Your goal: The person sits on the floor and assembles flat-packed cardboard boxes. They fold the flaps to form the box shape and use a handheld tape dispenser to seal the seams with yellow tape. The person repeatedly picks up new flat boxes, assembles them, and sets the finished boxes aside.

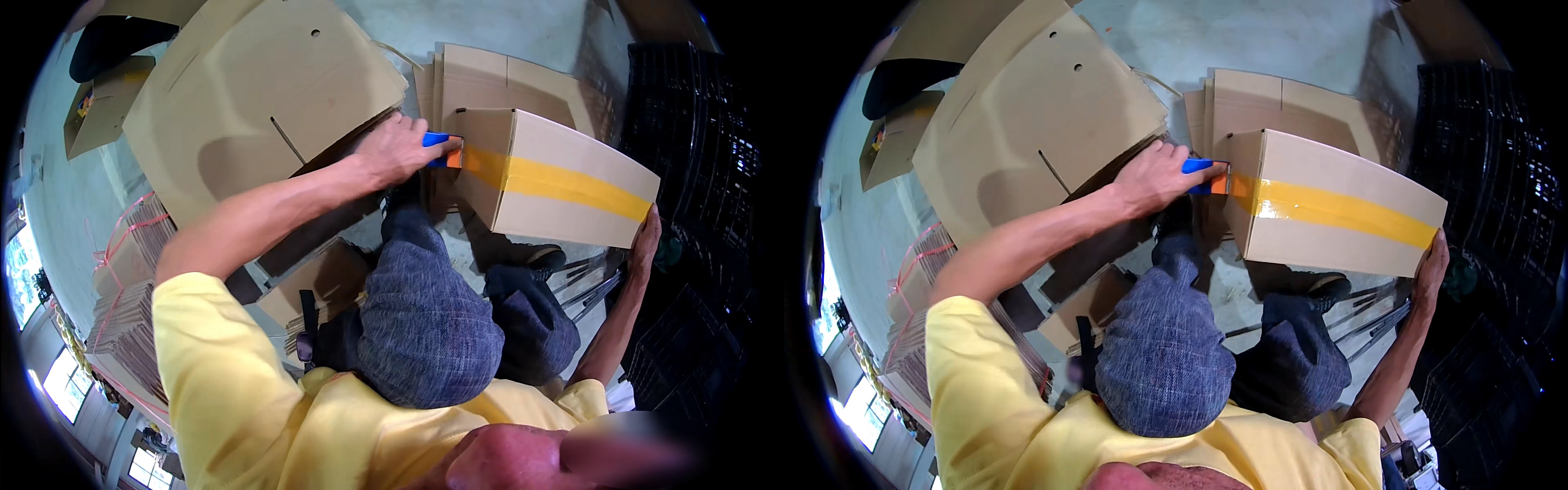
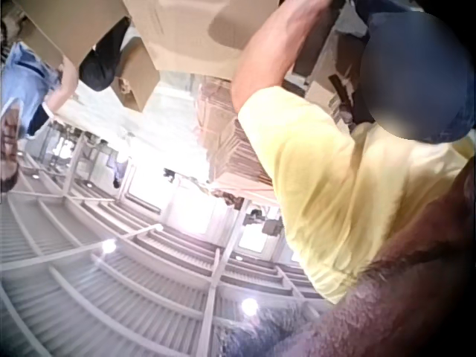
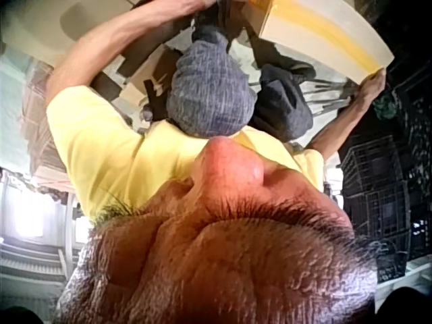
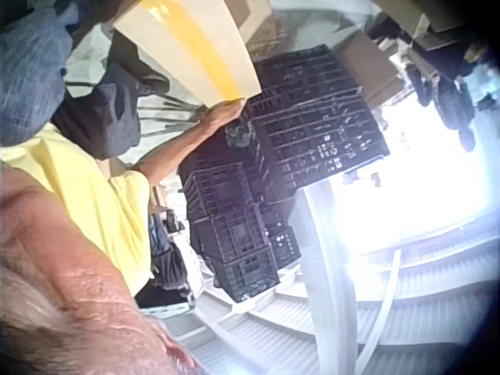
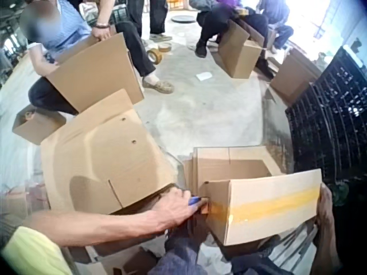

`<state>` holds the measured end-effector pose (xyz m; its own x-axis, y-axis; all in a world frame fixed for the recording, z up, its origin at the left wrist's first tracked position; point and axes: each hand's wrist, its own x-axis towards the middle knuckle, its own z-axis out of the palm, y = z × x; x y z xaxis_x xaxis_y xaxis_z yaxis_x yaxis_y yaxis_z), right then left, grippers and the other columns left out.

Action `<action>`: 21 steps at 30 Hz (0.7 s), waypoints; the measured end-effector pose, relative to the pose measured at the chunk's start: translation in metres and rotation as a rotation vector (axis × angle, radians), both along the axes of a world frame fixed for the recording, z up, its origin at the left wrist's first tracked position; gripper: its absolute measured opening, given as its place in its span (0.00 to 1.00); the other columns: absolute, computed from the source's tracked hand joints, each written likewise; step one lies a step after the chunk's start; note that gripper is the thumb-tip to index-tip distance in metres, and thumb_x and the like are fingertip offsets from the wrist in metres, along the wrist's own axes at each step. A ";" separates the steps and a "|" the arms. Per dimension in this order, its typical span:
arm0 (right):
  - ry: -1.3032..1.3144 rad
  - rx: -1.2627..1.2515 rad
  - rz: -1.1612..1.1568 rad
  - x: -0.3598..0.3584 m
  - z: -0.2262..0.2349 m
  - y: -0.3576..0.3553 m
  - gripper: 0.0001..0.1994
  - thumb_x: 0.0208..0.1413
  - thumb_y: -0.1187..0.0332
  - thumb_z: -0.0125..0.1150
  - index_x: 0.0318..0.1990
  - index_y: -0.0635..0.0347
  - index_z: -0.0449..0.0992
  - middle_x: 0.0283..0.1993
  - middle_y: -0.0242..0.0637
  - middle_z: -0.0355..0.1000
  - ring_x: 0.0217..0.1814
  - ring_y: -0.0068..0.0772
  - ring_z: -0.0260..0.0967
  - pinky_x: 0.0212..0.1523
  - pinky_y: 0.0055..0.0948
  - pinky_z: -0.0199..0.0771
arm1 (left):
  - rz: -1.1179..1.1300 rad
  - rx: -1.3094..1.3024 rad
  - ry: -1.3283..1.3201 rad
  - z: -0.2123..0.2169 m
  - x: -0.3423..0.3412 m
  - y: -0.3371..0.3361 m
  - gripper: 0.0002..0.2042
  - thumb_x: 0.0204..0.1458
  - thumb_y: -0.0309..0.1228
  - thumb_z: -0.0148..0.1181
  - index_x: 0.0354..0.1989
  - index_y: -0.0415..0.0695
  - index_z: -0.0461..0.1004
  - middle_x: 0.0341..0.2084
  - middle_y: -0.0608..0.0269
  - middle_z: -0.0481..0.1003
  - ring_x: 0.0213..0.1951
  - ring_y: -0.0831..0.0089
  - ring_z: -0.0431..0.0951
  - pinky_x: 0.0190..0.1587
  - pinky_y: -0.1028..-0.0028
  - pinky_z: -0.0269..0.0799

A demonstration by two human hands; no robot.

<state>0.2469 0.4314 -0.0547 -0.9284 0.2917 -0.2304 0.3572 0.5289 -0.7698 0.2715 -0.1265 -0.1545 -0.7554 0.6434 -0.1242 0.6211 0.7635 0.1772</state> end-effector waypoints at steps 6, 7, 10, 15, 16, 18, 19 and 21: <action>0.142 0.304 0.297 -0.006 -0.004 0.009 0.25 0.79 0.56 0.37 0.62 0.66 0.75 0.54 0.40 0.78 0.55 0.33 0.71 0.62 0.33 0.67 | -0.368 -0.826 -0.090 -0.008 -0.012 0.081 0.13 0.60 0.32 0.58 0.48 0.59 0.87 0.40 0.67 0.82 0.42 0.62 0.83 0.37 0.59 0.75; 0.123 0.198 0.231 -0.018 -0.009 0.010 0.25 0.79 0.56 0.37 0.62 0.66 0.75 0.53 0.40 0.78 0.56 0.33 0.71 0.62 0.32 0.67 | -0.425 -0.956 -0.087 -0.033 -0.021 0.089 0.12 0.59 0.32 0.60 0.45 0.59 0.88 0.41 0.68 0.84 0.42 0.63 0.83 0.37 0.58 0.75; 0.008 0.006 0.036 -0.009 -0.017 0.016 0.25 0.79 0.55 0.38 0.62 0.65 0.75 0.54 0.40 0.77 0.57 0.33 0.71 0.63 0.31 0.67 | 0.231 -0.369 -0.383 -0.025 -0.016 0.079 0.12 0.56 0.34 0.61 0.44 0.63 0.87 0.38 0.62 0.85 0.42 0.59 0.86 0.40 0.58 0.81; -0.057 -0.191 -0.075 -0.017 -0.024 0.041 0.25 0.78 0.52 0.41 0.64 0.62 0.76 0.54 0.33 0.77 0.55 0.27 0.72 0.58 0.30 0.70 | 0.792 0.393 -0.519 -0.047 0.044 -0.013 0.27 0.60 0.41 0.64 0.69 0.56 0.69 0.45 0.43 0.82 0.48 0.41 0.82 0.53 0.49 0.78; -0.049 -0.177 -0.075 -0.016 -0.022 0.040 0.25 0.78 0.51 0.41 0.63 0.62 0.76 0.53 0.32 0.77 0.54 0.27 0.72 0.57 0.30 0.71 | 0.809 0.669 -0.434 -0.076 0.070 -0.032 0.29 0.62 0.40 0.63 0.72 0.50 0.67 0.49 0.42 0.81 0.51 0.43 0.82 0.58 0.55 0.76; -0.045 -0.175 -0.079 -0.008 -0.028 0.059 0.25 0.78 0.51 0.41 0.64 0.62 0.76 0.53 0.32 0.77 0.54 0.26 0.72 0.57 0.29 0.71 | 0.982 0.920 -0.636 -0.105 0.111 -0.048 0.33 0.62 0.42 0.63 0.75 0.48 0.64 0.62 0.43 0.75 0.61 0.51 0.77 0.65 0.61 0.71; -0.042 -0.176 -0.084 -0.012 -0.029 0.067 0.25 0.78 0.51 0.41 0.64 0.62 0.76 0.54 0.31 0.77 0.54 0.26 0.72 0.57 0.29 0.71 | 1.039 0.939 -0.622 -0.125 0.127 -0.059 0.32 0.63 0.42 0.63 0.74 0.46 0.64 0.63 0.43 0.74 0.62 0.51 0.77 0.66 0.61 0.70; -0.062 -0.176 -0.060 -0.017 -0.023 0.053 0.25 0.78 0.51 0.41 0.63 0.62 0.75 0.53 0.31 0.77 0.53 0.25 0.72 0.57 0.29 0.71 | 1.057 0.938 -0.483 -0.146 0.156 -0.072 0.31 0.65 0.44 0.61 0.73 0.44 0.65 0.65 0.40 0.72 0.63 0.48 0.75 0.67 0.60 0.69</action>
<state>0.2302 0.4844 -0.0776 -0.8927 0.2966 -0.3394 0.4342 0.3642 -0.8239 0.4277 -0.1989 -0.3003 -0.9188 -0.1758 -0.3535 -0.3923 0.3060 0.8675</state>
